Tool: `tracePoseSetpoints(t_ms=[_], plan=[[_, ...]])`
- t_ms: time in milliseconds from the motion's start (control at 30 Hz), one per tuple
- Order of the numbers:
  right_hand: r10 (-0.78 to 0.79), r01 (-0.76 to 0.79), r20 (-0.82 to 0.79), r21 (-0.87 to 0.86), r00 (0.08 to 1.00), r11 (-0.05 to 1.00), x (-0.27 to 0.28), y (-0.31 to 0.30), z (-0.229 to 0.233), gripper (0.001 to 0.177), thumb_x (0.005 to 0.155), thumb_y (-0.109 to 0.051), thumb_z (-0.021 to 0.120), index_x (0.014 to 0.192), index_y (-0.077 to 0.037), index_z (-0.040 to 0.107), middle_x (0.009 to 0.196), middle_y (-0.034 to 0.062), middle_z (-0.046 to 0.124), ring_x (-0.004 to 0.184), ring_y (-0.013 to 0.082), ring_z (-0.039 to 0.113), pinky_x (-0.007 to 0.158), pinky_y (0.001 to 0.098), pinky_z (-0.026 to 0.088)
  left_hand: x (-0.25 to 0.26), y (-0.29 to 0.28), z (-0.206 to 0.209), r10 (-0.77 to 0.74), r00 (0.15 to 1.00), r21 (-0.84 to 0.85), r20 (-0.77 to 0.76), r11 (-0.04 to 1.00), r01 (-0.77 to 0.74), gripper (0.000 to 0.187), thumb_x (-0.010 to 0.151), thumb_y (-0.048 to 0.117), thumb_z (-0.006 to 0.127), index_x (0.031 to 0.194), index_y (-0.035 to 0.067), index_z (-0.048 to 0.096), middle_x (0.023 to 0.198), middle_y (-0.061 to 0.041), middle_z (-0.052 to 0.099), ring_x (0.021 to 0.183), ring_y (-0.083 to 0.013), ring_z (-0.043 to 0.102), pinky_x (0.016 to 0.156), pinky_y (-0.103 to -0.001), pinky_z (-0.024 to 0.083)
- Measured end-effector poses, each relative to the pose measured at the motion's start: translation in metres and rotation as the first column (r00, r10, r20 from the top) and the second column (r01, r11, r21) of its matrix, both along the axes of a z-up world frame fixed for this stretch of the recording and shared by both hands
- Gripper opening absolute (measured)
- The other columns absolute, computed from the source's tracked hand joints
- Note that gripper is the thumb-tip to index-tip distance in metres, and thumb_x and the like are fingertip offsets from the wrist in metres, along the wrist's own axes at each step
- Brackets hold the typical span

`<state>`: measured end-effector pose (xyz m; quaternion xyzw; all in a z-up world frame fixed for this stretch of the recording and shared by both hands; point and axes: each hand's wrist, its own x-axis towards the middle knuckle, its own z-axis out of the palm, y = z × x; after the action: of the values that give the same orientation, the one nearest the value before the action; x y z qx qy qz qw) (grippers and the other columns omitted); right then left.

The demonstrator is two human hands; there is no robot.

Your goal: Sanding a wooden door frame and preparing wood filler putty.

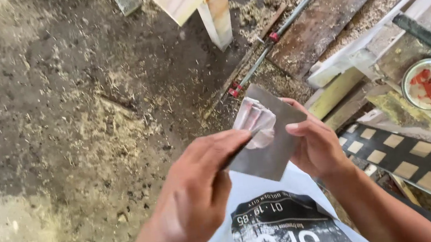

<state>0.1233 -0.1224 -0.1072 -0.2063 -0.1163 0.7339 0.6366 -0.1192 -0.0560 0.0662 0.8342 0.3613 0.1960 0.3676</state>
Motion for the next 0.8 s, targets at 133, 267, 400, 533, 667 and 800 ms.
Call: tracePoseSetpoints(t_ms=[133,267,400,533,667,800], plan=[[0.057,-0.067,-0.07,-0.156,0.996,0.986,-0.005,0.017,0.015,0.046,0.107,-0.027,0.052,0.136,0.01,0.054,0.119,0.0255,0.07,0.105,0.0325,0.072,0.095,0.0465,0.058,-0.019,0.027,0.003,-0.147,0.972,-0.022,0.181,0.988,0.154,0.05,0.091,-0.007,0.056,0.141,0.001,0.058,0.139,-0.018,0.066,0.129,-0.0315,0.066,0.113,-0.042,0.053],[0.058,-0.113,-0.179,-0.312,0.982,0.943,-0.025,0.038,0.048,0.051,0.107,-0.04,0.048,0.129,0.004,0.06,0.116,0.0207,0.072,0.099,0.0298,0.074,0.09,0.0449,0.06,-0.026,0.043,-0.008,-0.337,0.936,0.434,0.102,0.862,0.263,0.039,0.097,0.011,0.07,0.135,0.005,0.061,0.138,-0.013,0.065,0.129,-0.0297,0.062,0.11,-0.043,0.048],[0.029,-0.085,-0.193,-0.287,0.981,0.954,-0.046,0.05,0.064,0.05,0.107,-0.036,0.051,0.129,0.007,0.062,0.116,0.0215,0.073,0.098,0.0286,0.074,0.088,0.0404,0.06,-0.04,0.057,-0.039,-0.382,0.924,0.747,-0.017,0.609,0.265,0.038,0.1,0.019,0.066,0.137,0.011,0.066,0.141,-0.009,0.064,0.128,-0.025,0.06,0.11,-0.043,0.045],[-0.004,-0.011,-0.061,-0.238,0.998,0.971,-0.062,0.059,0.064,0.043,0.108,-0.03,0.056,0.132,0.006,0.06,0.118,0.021,0.072,0.098,0.0271,0.073,0.086,0.0397,0.06,-0.06,0.066,-0.069,-0.344,0.939,0.848,-0.022,0.49,0.2,0.036,0.1,0.024,0.063,0.135,0.017,0.069,0.143,-0.006,0.063,0.127,-0.0226,0.06,0.109,-0.042,0.042],[-0.078,0.129,0.149,-0.369,0.986,0.92,-0.08,0.071,0.069,0.036,0.103,-0.026,0.058,0.129,0.0,0.058,0.116,0.0161,0.072,0.097,0.0232,0.073,0.084,0.0372,0.062,-0.089,0.071,-0.101,-0.303,0.948,0.812,0.102,0.576,0.097,0.032,0.099,0.02,0.07,0.131,0.013,0.069,0.14,-0.01,0.063,0.125,-0.0262,0.06,0.104,-0.043,0.046],[-0.339,0.067,0.644,0.409,0.686,0.91,-0.07,0.065,0.039,0.094,0.068,-0.051,0.09,0.139,-0.003,0.052,0.137,0.011,0.061,0.122,0.0174,0.064,0.109,0.0303,0.051,-0.112,0.07,-0.145,-0.2,0.958,0.785,0.205,0.618,-0.039,0.032,0.1,0.02,0.073,0.13,0.011,0.068,0.139,-0.012,0.063,0.125,-0.0243,0.059,0.105,-0.043,0.048]])
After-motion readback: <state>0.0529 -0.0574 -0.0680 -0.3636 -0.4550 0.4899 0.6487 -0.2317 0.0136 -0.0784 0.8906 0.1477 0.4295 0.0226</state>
